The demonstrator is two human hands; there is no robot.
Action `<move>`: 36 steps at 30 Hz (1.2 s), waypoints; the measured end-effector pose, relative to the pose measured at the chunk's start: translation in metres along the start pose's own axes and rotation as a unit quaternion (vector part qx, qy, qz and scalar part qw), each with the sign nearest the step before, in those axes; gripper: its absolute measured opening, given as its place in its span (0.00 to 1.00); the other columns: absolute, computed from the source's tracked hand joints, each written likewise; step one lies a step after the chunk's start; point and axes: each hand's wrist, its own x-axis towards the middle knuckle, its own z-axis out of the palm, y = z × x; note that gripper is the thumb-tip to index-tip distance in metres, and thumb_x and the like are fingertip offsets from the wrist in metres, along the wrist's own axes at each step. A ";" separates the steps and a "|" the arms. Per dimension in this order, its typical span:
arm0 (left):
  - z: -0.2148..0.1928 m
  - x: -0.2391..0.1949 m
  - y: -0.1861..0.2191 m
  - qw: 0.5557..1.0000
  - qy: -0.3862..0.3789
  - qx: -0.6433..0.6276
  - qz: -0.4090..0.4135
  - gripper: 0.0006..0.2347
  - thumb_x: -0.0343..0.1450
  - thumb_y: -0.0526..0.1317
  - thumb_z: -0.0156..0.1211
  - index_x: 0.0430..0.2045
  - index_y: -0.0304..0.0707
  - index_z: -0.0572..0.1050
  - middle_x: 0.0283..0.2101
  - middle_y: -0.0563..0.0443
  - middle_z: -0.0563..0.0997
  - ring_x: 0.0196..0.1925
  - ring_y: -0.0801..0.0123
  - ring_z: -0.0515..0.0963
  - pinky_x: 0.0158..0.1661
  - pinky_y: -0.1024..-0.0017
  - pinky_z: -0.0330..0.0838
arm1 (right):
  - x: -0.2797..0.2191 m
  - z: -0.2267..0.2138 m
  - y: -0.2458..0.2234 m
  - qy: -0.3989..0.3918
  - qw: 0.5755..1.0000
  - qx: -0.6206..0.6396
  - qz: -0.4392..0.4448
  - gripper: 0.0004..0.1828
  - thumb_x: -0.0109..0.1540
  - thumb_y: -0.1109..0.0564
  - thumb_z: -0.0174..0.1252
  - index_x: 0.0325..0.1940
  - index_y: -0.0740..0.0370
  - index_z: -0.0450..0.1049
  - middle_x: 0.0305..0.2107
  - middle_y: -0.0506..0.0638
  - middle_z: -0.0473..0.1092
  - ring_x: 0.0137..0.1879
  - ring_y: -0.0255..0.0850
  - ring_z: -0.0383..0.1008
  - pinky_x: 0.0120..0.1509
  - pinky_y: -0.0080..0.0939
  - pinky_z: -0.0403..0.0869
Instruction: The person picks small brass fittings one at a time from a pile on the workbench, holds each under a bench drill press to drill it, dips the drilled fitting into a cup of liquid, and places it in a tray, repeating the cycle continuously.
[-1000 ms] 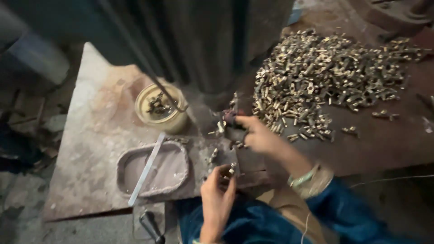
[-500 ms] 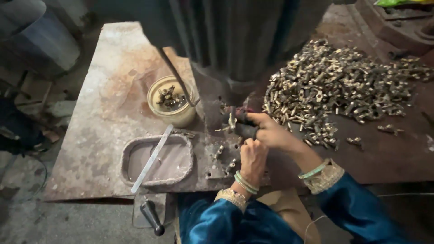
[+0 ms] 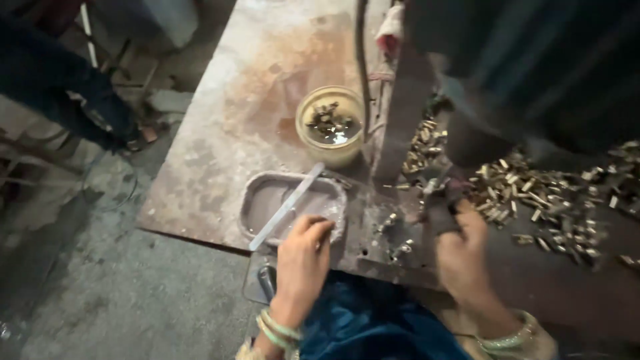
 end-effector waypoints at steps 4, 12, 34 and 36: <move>0.009 0.007 -0.035 0.998 -0.058 0.033 -0.012 0.08 0.66 0.29 0.59 0.36 0.35 0.80 0.42 0.43 0.80 0.41 0.46 0.80 0.41 0.57 0.74 | 0.016 -0.001 -0.037 -0.057 0.982 0.116 0.139 0.15 0.61 0.71 0.45 0.50 0.73 0.72 0.43 0.53 0.71 0.35 0.35 0.64 0.33 0.34 0.60; 0.023 0.013 -0.055 0.962 -0.063 -0.138 -0.227 0.06 0.65 0.34 0.68 0.33 0.34 0.84 0.33 0.47 0.88 0.36 0.67 0.89 0.39 0.73 0.80 | 0.024 0.002 -0.052 -0.136 0.973 0.178 0.046 0.22 0.57 0.70 0.41 0.53 0.71 0.70 0.40 0.53 0.72 0.45 0.41 0.75 0.56 0.39 0.75; 0.076 -0.052 0.022 0.981 -0.046 -0.186 -0.030 0.08 0.65 0.31 0.67 0.35 0.35 0.78 0.37 0.45 0.80 0.35 0.54 0.82 0.34 0.66 0.76 | 0.030 0.011 -0.068 -0.123 0.983 0.126 0.044 0.15 0.66 0.68 0.45 0.54 0.69 0.73 0.38 0.50 0.74 0.43 0.37 0.75 0.52 0.37 0.74; 0.075 -0.043 0.022 0.988 -0.051 -0.143 -0.037 0.07 0.65 0.31 0.65 0.35 0.34 0.76 0.37 0.43 0.77 0.39 0.50 0.79 0.38 0.62 0.75 | 0.032 0.012 -0.081 -0.132 0.980 0.142 0.039 0.18 0.63 0.68 0.44 0.54 0.68 0.73 0.40 0.50 0.75 0.43 0.36 0.75 0.53 0.36 0.74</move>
